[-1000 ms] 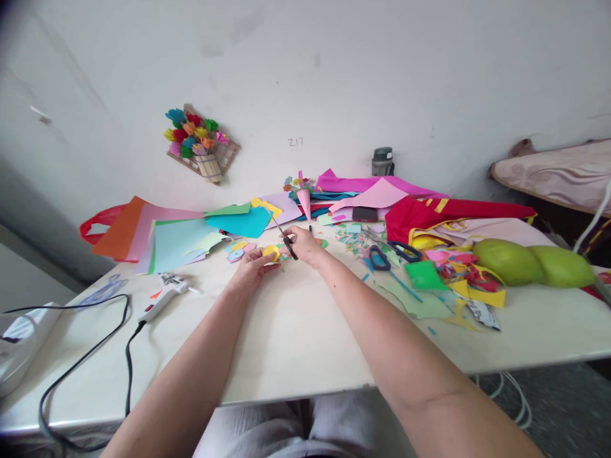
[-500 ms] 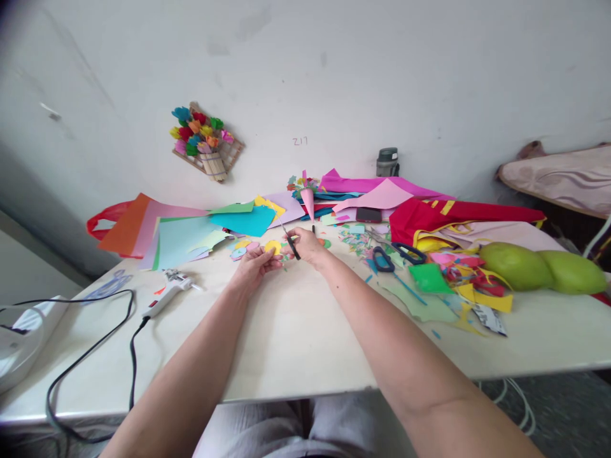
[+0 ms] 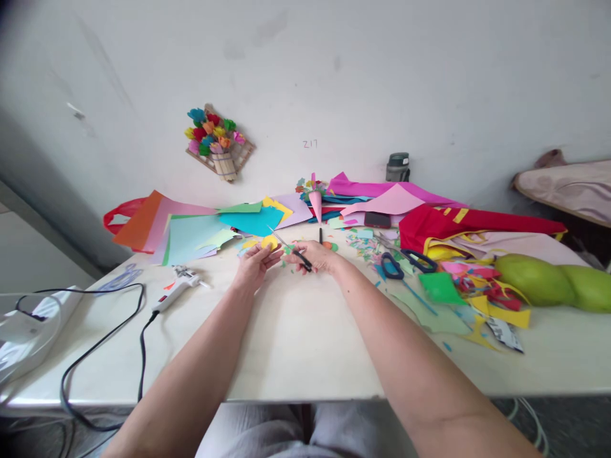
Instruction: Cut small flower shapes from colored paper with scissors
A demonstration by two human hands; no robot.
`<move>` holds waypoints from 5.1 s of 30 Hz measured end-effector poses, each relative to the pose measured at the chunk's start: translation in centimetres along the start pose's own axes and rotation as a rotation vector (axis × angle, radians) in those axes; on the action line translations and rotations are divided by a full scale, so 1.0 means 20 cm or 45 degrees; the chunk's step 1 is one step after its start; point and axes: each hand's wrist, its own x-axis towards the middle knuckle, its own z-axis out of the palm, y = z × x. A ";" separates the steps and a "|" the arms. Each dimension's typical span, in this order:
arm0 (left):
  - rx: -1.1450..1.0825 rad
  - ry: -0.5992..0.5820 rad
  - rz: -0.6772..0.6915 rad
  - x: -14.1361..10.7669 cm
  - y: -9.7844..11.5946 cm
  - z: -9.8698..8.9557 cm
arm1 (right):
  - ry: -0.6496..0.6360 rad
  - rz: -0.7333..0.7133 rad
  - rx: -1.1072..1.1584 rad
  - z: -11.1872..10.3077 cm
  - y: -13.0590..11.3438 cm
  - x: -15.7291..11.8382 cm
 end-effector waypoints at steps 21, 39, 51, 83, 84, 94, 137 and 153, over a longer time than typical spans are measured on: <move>-0.099 0.038 -0.027 0.02 -0.04 -0.01 | -0.002 -0.038 -0.092 0.01 0.07 0.05; -0.138 0.068 -0.030 0.02 -0.04 -0.01 | 0.011 0.029 0.068 0.03 0.07 0.06; -0.141 0.069 -0.026 0.02 -0.05 -0.01 | 0.029 0.057 0.178 0.04 0.09 0.09; -0.194 0.103 -0.043 0.02 -0.05 0.00 | 0.015 -0.060 0.085 0.04 0.14 0.13; -0.202 0.103 -0.043 0.02 -0.05 0.00 | 0.014 -0.059 0.089 0.04 0.15 0.13; -0.220 0.123 -0.036 0.02 -0.06 0.00 | 0.040 0.006 0.055 0.05 0.09 0.08; -0.183 0.136 -0.075 0.01 -0.04 0.01 | 0.032 -0.020 0.101 0.03 0.08 0.08; -0.172 0.019 -0.020 0.02 -0.05 -0.01 | -0.017 0.033 0.023 0.02 0.05 0.04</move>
